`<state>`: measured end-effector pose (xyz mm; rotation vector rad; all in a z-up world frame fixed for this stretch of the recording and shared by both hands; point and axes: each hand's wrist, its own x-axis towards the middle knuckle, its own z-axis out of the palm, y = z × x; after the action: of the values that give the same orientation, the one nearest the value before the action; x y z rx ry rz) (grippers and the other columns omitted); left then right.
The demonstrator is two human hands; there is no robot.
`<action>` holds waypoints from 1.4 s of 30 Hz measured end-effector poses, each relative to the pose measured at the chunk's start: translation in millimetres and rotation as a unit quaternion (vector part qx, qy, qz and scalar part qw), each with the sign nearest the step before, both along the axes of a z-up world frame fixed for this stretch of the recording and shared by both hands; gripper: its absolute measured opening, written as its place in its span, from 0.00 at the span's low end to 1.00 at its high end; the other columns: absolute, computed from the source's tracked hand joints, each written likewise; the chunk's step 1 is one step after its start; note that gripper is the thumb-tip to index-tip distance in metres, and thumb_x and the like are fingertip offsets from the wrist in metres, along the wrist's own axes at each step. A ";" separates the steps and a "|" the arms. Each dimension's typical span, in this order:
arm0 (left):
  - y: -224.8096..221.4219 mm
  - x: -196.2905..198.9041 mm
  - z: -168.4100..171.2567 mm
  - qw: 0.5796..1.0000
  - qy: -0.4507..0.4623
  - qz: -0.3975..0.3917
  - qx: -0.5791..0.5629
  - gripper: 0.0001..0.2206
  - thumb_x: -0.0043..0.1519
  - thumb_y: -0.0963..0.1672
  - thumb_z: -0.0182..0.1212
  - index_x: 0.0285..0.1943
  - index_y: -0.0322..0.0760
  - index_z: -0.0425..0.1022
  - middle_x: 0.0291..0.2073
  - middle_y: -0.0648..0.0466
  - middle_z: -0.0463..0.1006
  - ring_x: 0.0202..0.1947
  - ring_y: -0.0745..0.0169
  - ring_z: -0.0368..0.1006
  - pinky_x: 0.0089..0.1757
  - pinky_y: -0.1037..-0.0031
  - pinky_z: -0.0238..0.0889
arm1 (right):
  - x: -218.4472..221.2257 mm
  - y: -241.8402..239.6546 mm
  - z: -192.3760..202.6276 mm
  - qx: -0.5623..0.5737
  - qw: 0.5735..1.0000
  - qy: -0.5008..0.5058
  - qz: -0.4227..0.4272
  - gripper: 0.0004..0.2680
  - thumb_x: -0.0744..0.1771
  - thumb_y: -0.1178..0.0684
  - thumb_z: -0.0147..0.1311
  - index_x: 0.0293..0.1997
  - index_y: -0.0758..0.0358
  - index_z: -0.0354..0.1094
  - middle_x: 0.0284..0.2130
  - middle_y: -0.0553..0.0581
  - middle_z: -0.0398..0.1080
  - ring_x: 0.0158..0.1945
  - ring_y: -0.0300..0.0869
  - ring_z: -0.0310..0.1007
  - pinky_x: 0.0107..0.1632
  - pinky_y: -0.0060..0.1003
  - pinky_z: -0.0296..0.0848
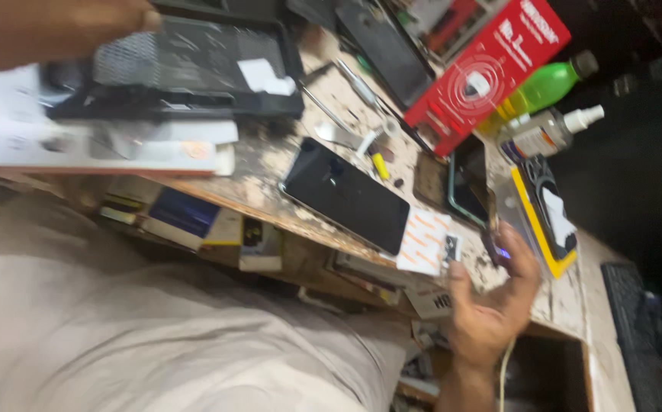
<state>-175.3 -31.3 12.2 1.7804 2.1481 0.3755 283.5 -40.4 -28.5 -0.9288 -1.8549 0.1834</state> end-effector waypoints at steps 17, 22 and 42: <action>27.0 -75.1 -17.9 0.997 0.018 -0.005 0.080 0.20 0.65 0.50 0.63 0.59 0.33 0.78 0.35 0.38 0.83 0.29 0.44 0.82 0.32 0.61 0.76 | -13.2 -2.3 17.4 0.002 0.999 0.034 0.012 0.21 0.68 0.65 0.60 0.69 0.69 0.59 0.63 0.61 0.66 0.64 0.43 0.67 0.71 0.36 0.65; 0.7 -15.6 30.6 0.965 0.232 -0.104 0.058 0.20 0.63 0.54 0.62 0.58 0.40 0.77 0.35 0.44 0.82 0.35 0.45 0.81 0.40 0.59 0.76 | -19.1 -8.1 13.6 -0.009 1.000 0.019 0.018 0.21 0.67 0.64 0.60 0.69 0.69 0.59 0.64 0.63 0.66 0.64 0.43 0.68 0.72 0.39 0.66; 26.2 5.0 5.2 0.958 0.214 -0.180 0.056 0.33 0.54 0.63 0.68 0.49 0.34 0.82 0.37 0.42 0.84 0.42 0.43 0.80 0.46 0.58 0.74 | -60.8 -9.6 42.6 -0.059 0.982 -0.011 0.181 0.17 0.68 0.61 0.62 0.63 0.68 0.64 0.59 0.60 0.71 0.64 0.43 0.69 0.70 0.37 0.64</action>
<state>-170.3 -5.1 17.4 2.4476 2.0219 0.0173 222.7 -50.0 14.1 -0.6651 -2.0399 0.5113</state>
